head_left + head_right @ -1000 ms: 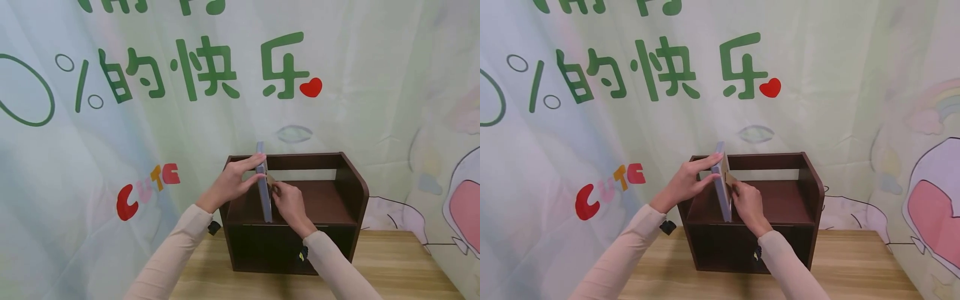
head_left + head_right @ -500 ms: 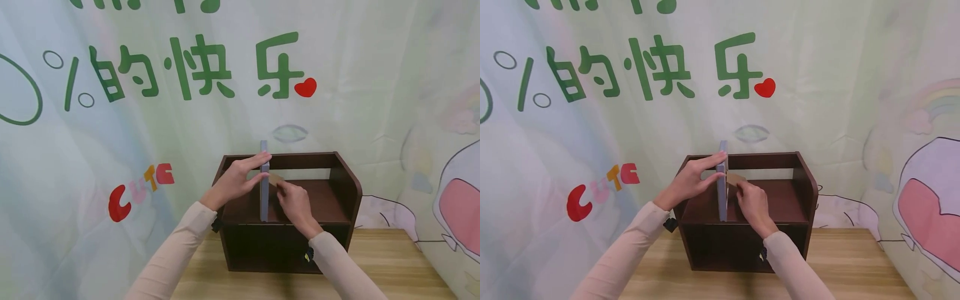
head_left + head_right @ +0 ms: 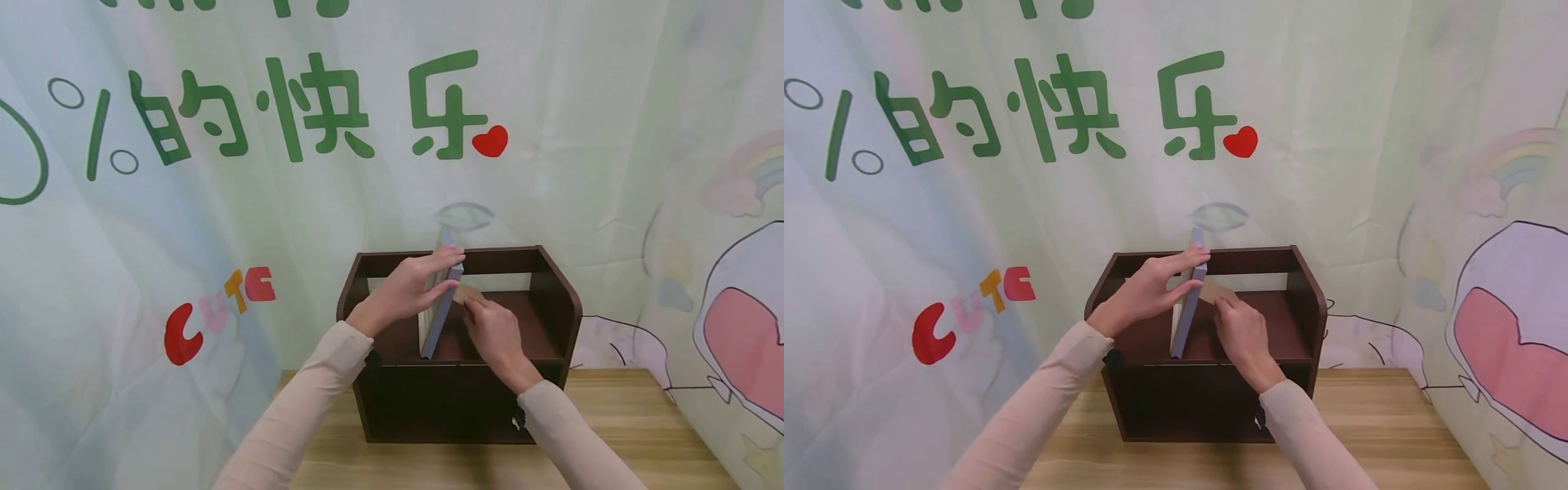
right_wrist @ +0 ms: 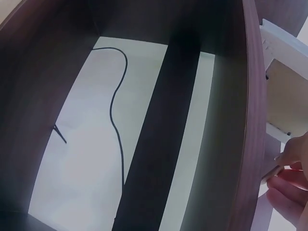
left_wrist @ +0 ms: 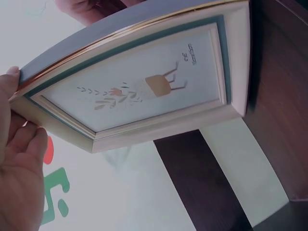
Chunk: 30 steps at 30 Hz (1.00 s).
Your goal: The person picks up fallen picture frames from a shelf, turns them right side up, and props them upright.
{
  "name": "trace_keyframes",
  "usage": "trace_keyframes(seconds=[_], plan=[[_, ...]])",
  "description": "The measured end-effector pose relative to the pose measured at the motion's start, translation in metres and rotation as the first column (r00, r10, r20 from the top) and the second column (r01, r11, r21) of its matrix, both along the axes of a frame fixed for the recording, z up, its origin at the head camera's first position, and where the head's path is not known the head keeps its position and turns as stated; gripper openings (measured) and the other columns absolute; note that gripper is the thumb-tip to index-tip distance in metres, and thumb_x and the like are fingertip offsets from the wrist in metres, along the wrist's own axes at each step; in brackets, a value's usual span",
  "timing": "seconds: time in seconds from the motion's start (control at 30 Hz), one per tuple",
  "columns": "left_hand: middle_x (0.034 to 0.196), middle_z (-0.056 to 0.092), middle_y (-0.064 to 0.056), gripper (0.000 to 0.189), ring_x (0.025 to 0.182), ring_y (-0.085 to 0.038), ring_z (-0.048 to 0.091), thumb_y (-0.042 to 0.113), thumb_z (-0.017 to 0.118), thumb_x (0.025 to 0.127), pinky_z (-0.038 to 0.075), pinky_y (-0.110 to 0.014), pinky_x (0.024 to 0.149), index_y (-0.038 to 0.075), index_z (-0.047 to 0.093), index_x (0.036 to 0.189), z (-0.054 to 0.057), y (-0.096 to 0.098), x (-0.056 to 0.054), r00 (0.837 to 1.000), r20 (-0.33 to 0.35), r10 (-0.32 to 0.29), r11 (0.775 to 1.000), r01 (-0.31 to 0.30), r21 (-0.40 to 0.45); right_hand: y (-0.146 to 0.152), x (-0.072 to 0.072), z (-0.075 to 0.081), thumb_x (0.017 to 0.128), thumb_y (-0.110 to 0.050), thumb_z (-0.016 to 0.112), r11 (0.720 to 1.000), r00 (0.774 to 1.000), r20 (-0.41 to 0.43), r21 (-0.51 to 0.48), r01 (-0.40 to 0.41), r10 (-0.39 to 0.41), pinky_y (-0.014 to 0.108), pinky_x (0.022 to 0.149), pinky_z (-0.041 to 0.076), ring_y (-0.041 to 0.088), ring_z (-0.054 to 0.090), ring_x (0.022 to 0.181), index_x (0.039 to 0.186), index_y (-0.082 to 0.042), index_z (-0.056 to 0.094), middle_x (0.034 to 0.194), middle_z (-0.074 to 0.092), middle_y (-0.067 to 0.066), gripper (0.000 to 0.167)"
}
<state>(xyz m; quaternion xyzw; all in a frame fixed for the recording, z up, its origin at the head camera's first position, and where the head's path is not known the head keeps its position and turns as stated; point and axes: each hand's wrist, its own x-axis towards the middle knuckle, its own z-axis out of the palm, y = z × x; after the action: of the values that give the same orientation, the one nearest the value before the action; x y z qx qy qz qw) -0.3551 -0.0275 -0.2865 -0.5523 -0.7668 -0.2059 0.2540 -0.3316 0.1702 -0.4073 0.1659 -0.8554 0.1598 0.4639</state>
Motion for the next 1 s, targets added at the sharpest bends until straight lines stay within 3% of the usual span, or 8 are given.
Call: trace_keyframes(seconds=[0.4, 0.8, 0.9, 1.0], plan=[[0.154, 0.059, -0.017, 0.049, 0.149, -0.032, 0.052, 0.014, 0.069, 0.103, 0.046, -0.035, 0.121, 0.0, 0.058, 0.148, -0.002, 0.032, -0.001, 0.997, 0.059, -0.042, 0.996, 0.046, -0.08, 0.013, 0.002, -0.014, 0.084, 0.003, 0.082, 1.0, 0.999, 0.034, -0.029, -0.009, 0.01, 0.039, 0.051, 0.055, 0.019, 0.06, 0.053, 0.091, -0.003, 0.074, 0.08, 0.078, 0.012, 0.012], [0.154, 0.059, -0.015, 0.049, 0.151, -0.029, 0.049, 0.014, 0.068, 0.103, 0.043, -0.035, 0.123, 0.001, 0.057, 0.148, -0.003, 0.033, -0.002, 0.998, 0.056, -0.022, 0.995, 0.028, -0.1, 0.012, 0.005, -0.015, 0.086, 0.001, 0.081, 0.999, 0.999, 0.036, -0.048, -0.011, 0.012, 0.04, 0.051, 0.055, 0.022, 0.065, 0.055, 0.095, -0.004, 0.076, 0.078, 0.077, 0.011, 0.011], [0.158, 0.055, -0.014, 0.051, 0.154, -0.028, 0.045, 0.017, 0.069, 0.103, 0.041, -0.036, 0.125, 0.002, 0.056, 0.15, -0.001, 0.033, 0.001, 0.998, 0.064, 0.01, 0.994, -0.003, -0.112, 0.013, 0.009, -0.011, 0.088, -0.001, 0.08, 0.998, 0.999, 0.043, -0.063, -0.013, 0.016, 0.04, 0.051, 0.054, 0.021, 0.065, 0.055, 0.093, -0.005, 0.076, 0.075, 0.076, 0.01, 0.007], [0.161, 0.052, -0.014, 0.055, 0.157, -0.027, 0.041, 0.023, 0.069, 0.103, 0.037, -0.039, 0.128, 0.004, 0.055, 0.152, 0.003, 0.032, 0.005, 0.995, 0.081, 0.056, 0.996, -0.051, -0.069, 0.014, 0.018, -0.006, 0.089, -0.003, 0.08, 0.995, 0.997, 0.063, -0.096, -0.027, 0.033, 0.041, 0.055, 0.058, 0.024, 0.07, 0.06, 0.093, -0.004, 0.079, 0.077, 0.078, 0.011, 0.004]])
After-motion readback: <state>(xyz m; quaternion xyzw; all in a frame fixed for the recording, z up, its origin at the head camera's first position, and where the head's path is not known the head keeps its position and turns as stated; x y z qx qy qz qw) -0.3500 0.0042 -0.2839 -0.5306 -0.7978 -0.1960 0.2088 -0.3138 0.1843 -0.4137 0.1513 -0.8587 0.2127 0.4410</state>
